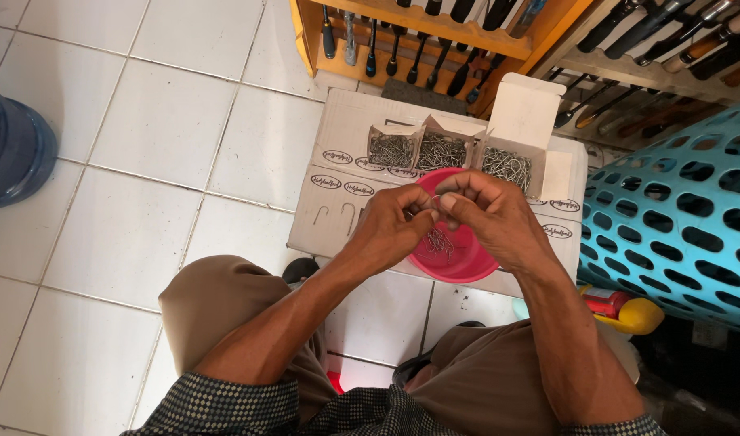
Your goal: The person sits on the floor and picks up small metal wire hooks from a pink bowl, separating them by hand and placing them into compartments of a cardboard box. The person repeatedly transfers hooks from the bowl to the box throughout the video.
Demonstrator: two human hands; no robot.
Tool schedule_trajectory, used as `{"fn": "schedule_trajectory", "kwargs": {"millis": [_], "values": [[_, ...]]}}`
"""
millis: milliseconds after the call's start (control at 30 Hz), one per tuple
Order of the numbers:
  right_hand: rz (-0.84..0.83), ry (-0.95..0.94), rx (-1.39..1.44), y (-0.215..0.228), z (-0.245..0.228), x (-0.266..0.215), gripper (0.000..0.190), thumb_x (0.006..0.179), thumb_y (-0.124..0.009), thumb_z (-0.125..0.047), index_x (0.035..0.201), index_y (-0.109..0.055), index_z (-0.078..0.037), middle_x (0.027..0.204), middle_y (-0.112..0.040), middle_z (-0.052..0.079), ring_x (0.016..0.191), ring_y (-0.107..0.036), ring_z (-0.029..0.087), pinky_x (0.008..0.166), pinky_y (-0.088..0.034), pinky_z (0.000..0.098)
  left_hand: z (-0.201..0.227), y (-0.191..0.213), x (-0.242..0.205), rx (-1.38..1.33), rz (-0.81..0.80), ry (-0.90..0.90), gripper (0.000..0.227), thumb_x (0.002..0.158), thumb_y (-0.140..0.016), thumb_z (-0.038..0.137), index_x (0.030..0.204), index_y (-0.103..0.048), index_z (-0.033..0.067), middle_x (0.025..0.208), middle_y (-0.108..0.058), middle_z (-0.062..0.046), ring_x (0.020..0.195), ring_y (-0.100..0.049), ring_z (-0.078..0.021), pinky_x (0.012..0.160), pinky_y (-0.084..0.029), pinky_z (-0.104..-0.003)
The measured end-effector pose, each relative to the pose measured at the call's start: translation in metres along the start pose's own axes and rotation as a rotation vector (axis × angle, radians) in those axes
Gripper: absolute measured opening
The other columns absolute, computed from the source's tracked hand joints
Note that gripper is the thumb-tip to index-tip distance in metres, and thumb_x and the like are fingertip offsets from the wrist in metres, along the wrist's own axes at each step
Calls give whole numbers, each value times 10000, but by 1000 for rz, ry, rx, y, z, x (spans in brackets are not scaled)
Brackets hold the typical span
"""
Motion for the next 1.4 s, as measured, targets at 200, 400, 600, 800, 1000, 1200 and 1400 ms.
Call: {"fn": "schedule_trajectory", "kwargs": {"millis": [200,400,600,800,1000,1200,1400], "values": [[27,5,-19,12,21,7,115,934,-735,-61,981,-724,44,727,-658,125,656,-651,147,643,-576,286,22,-1,-6,-484,-20,330,225,963,-522,145,1025,-697,18,790,-713,-125,550,-625,-112,411,-493,-215],[71,-29,58,14,20,6,134,940,-730,-54,1010,-714,60,773,-661,146,717,-656,155,665,-601,286,5,4,1,-753,-65,338,306,974,-447,60,1223,-586,-50,1013,-745,-180,797,-766,-216,606,-663,-320],[78,-67,87,11,18,5,145,933,-735,-60,1009,-715,62,766,-648,139,718,-652,153,665,-603,280,4,-7,-6,-690,4,245,336,878,-512,-119,1210,-564,-128,1014,-689,-223,774,-757,-240,584,-673,-309],[92,-82,99,4,17,5,156,917,-728,-53,1015,-707,67,748,-641,137,669,-676,164,644,-610,286,25,-3,-10,-288,22,73,254,877,-717,79,1105,-716,-33,861,-687,-114,743,-641,-115,538,-538,-260],[63,-41,24,2,30,8,153,940,-707,-52,1027,-711,73,734,-652,151,662,-694,183,657,-611,316,-4,3,3,-23,147,45,67,843,-724,158,885,-776,153,717,-678,-15,620,-610,-97,517,-478,-264],[83,59,-110,13,-1,4,172,985,-656,-52,1103,-702,64,761,-653,143,698,-677,180,691,-579,319,1,50,32,328,251,167,131,856,-650,242,873,-749,158,717,-722,-76,737,-731,-322,683,-538,-453],[59,90,-161,20,-1,1,165,987,-659,-62,1094,-711,52,753,-676,146,700,-686,173,691,-576,319,-15,64,53,393,279,258,170,833,-598,176,805,-759,128,605,-680,-33,576,-698,-199,569,-557,-366]]}}
Point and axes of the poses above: each hand's wrist, its own x-axis towards the middle knuckle, its own y-axis out of the back of the hand, z = x × y, the point moved 2 cm from there along x, towards the middle knuckle
